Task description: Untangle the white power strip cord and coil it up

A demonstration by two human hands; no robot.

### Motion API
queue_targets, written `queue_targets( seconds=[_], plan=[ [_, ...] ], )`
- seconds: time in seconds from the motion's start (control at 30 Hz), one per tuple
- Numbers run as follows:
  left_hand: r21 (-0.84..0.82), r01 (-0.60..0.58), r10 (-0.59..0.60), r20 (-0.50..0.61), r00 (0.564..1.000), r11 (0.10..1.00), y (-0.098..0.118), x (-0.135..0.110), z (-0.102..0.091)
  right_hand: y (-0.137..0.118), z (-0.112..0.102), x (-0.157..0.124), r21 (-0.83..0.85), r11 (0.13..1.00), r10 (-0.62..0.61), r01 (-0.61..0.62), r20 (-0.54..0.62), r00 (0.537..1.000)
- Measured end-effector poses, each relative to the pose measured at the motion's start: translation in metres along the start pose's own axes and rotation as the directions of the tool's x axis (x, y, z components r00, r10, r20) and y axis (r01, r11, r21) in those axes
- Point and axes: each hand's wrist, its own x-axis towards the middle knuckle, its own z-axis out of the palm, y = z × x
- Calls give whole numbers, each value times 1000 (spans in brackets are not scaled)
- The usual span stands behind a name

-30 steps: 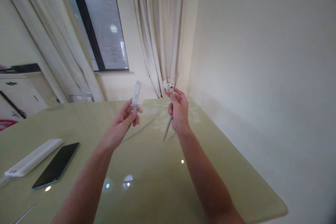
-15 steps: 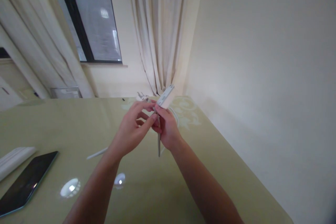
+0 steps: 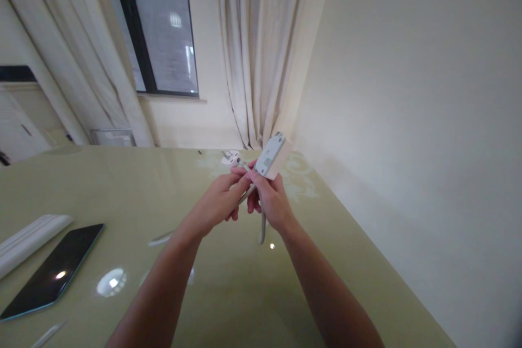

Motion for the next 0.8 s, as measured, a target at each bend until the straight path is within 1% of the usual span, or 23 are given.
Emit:
queue_targets(
  seconds=[0.1, 0.17, 0.23, 0.37, 0.43, 0.5, 0.57, 0.63, 0.73, 0.8],
  plan=[
    [11, 16, -15, -31, 999, 1000, 4, -2, -1, -5, -2, 0, -35, 999, -25, 25, 26, 999],
    [-25, 35, -36, -39, 999, 999, 5, -3, -3, -7, -3, 0, -47, 998, -41, 44, 54, 998],
    [-136, 61, -64, -19, 998, 989, 6, -4, -5, -8, -4, -1, -58, 996, -63, 67, 63, 996],
    [-400, 115, -111, 32, 993, 909, 7, -3, -2, -8, -9, 2, -50, 989, -137, 137, -9, 990],
    [-463, 103, -109, 13, 994, 880, 9, -1, 0, -7, -12, 4, -46, 986, -163, 162, -33, 986],
    [-489, 63, -92, -36, 995, 870, 11, 0, 2, -6, -15, 8, -57, 985, -163, 160, -55, 985],
    [-480, 8, -53, -80, 995, 877, 11, 1, 1, -3, -15, 11, -73, 986, -155, 148, -93, 984],
    [-426, -45, 2, -102, 995, 903, 9, 0, -2, 2, -14, 13, -86, 985, -163, 151, -153, 975],
    [-267, -105, 80, -101, 992, 958, 8, -4, -9, 9, -17, 18, -114, 981, -183, 156, -287, 940],
    [-164, -132, 121, -77, 990, 978, 9, -7, -13, 13, -22, 22, -167, 980, -156, 107, -316, 936]
  ],
)
